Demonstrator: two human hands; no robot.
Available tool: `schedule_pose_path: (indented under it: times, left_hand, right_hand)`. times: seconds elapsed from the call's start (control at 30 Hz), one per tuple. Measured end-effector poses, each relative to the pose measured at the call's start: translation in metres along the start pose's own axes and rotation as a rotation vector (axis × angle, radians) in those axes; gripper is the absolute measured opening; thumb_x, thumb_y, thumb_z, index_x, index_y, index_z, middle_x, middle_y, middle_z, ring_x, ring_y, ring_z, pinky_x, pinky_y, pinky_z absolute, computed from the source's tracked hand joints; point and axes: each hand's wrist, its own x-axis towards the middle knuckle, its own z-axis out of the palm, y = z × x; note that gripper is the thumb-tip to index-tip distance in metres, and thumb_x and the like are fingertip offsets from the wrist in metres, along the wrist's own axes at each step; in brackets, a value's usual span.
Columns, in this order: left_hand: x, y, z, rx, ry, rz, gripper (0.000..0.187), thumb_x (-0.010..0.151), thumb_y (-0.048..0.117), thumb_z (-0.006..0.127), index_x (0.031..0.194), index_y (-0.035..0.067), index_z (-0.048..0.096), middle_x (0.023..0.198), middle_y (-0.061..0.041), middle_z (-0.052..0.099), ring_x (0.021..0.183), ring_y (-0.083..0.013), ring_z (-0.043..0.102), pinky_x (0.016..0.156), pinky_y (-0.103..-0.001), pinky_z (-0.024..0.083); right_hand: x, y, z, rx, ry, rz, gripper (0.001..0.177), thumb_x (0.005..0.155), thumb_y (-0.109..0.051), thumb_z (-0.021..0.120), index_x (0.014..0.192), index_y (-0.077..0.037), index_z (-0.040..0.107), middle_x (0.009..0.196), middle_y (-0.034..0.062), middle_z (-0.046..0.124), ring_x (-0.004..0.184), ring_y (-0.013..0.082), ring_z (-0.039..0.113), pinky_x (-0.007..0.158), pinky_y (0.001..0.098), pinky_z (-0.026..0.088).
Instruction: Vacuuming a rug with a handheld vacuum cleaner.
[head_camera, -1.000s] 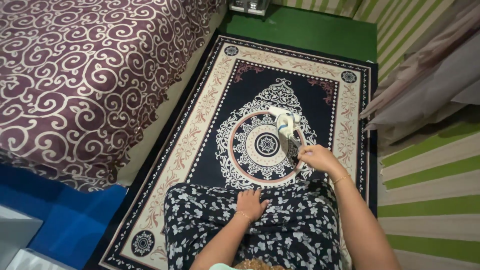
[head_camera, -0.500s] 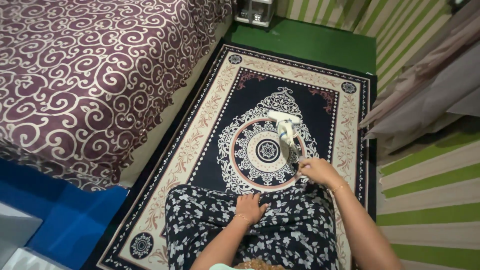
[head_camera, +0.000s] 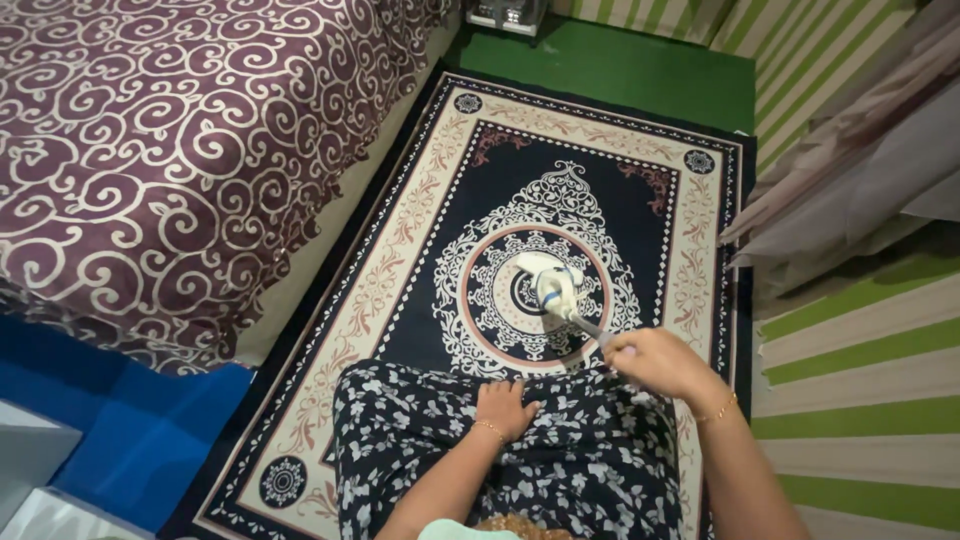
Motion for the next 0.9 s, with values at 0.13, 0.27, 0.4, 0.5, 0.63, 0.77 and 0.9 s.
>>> schedule_pose_path:
  times: [0.13, 0.27, 0.4, 0.5, 0.63, 0.77, 0.9]
  left_hand:
    - [-0.001, 0.000, 0.002, -0.008, 0.013, 0.001, 0.066, 0.096, 0.060, 0.052, 0.142, 0.013, 0.053, 0.127, -0.015, 0.061, 0.123, -0.0330, 0.051, 0.107, -0.047, 0.031]
    - [-0.003, 0.001, 0.000, -0.006, 0.036, -0.003, 0.064, 0.095, 0.060, 0.053, 0.139, 0.013, 0.055, 0.128, -0.015, 0.061, 0.124, -0.0330, 0.051, 0.107, -0.048, 0.031]
    - [-0.006, 0.002, -0.006, -0.018, 0.032, -0.016, 0.064, 0.096, 0.059, 0.053, 0.139, 0.012, 0.055, 0.129, -0.016, 0.061, 0.125, -0.0333, 0.052, 0.107, -0.047, 0.033]
    - [-0.004, -0.002, -0.004, -0.022, 0.042, -0.010, 0.065, 0.095, 0.059, 0.054, 0.138, 0.011, 0.055, 0.129, -0.017, 0.062, 0.124, -0.0359, 0.053, 0.106, -0.049, 0.035]
    - [0.005, -0.003, -0.016, -0.060, -0.001, -0.029, 0.068, 0.097, 0.061, 0.052, 0.141, 0.009, 0.054, 0.131, -0.019, 0.063, 0.123, -0.0378, 0.058, 0.106, -0.051, 0.039]
    - [0.010, 0.015, -0.049, -0.188, 0.025, -0.102, 0.084, 0.091, 0.066, 0.056, 0.155, 0.015, 0.038, 0.136, -0.020, 0.059, 0.126, -0.0411, 0.055, 0.111, -0.055, 0.033]
    - [0.014, 0.048, -0.071, -0.268, 0.160, -0.001, 0.097, 0.081, 0.059, 0.071, 0.156, 0.012, 0.032, 0.140, -0.018, 0.056, 0.130, -0.0369, 0.053, 0.108, -0.055, 0.036]
  right_hand:
    - [0.015, 0.002, 0.000, 0.035, 0.008, 0.009, 0.028, 0.083, -0.031, 0.065, 0.091, -0.008, 0.078, 0.064, 0.0105, 0.067, 0.057, 0.0195, 0.062, 0.058, 0.0346, 0.050]
    - [0.038, 0.012, 0.010, 0.000, 0.021, -0.010, 0.025, 0.083, -0.030, 0.063, 0.092, -0.011, 0.076, 0.065, 0.0087, 0.067, 0.057, 0.0201, 0.064, 0.060, 0.0354, 0.051]
    - [0.075, 0.051, 0.036, -0.060, 0.018, -0.044, 0.025, 0.087, -0.030, 0.061, 0.089, -0.008, 0.074, 0.069, 0.0125, 0.070, 0.062, 0.0236, 0.066, 0.064, 0.0366, 0.052]
    - [0.097, 0.082, 0.055, -0.056, 0.065, -0.083, 0.025, 0.082, -0.032, 0.065, 0.092, -0.011, 0.076, 0.075, 0.0114, 0.074, 0.067, 0.0243, 0.071, 0.066, 0.0368, 0.054]
    - [0.096, 0.091, 0.062, -0.120, 0.078, -0.056, 0.029, 0.085, -0.038, 0.066, 0.099, -0.014, 0.076, 0.077, 0.0134, 0.074, 0.068, 0.0277, 0.070, 0.068, 0.0383, 0.054]
    - [0.073, 0.076, 0.065, -0.120, 0.096, -0.142, 0.028, 0.084, -0.035, 0.065, 0.095, -0.014, 0.080, 0.080, 0.0115, 0.076, 0.071, 0.0257, 0.072, 0.069, 0.0371, 0.055]
    - [0.014, 0.034, 0.050, 0.013, 0.033, -0.068, 0.031, 0.084, -0.033, 0.059, 0.100, -0.014, 0.077, 0.074, 0.0117, 0.076, 0.064, 0.0242, 0.073, 0.066, 0.0370, 0.056]
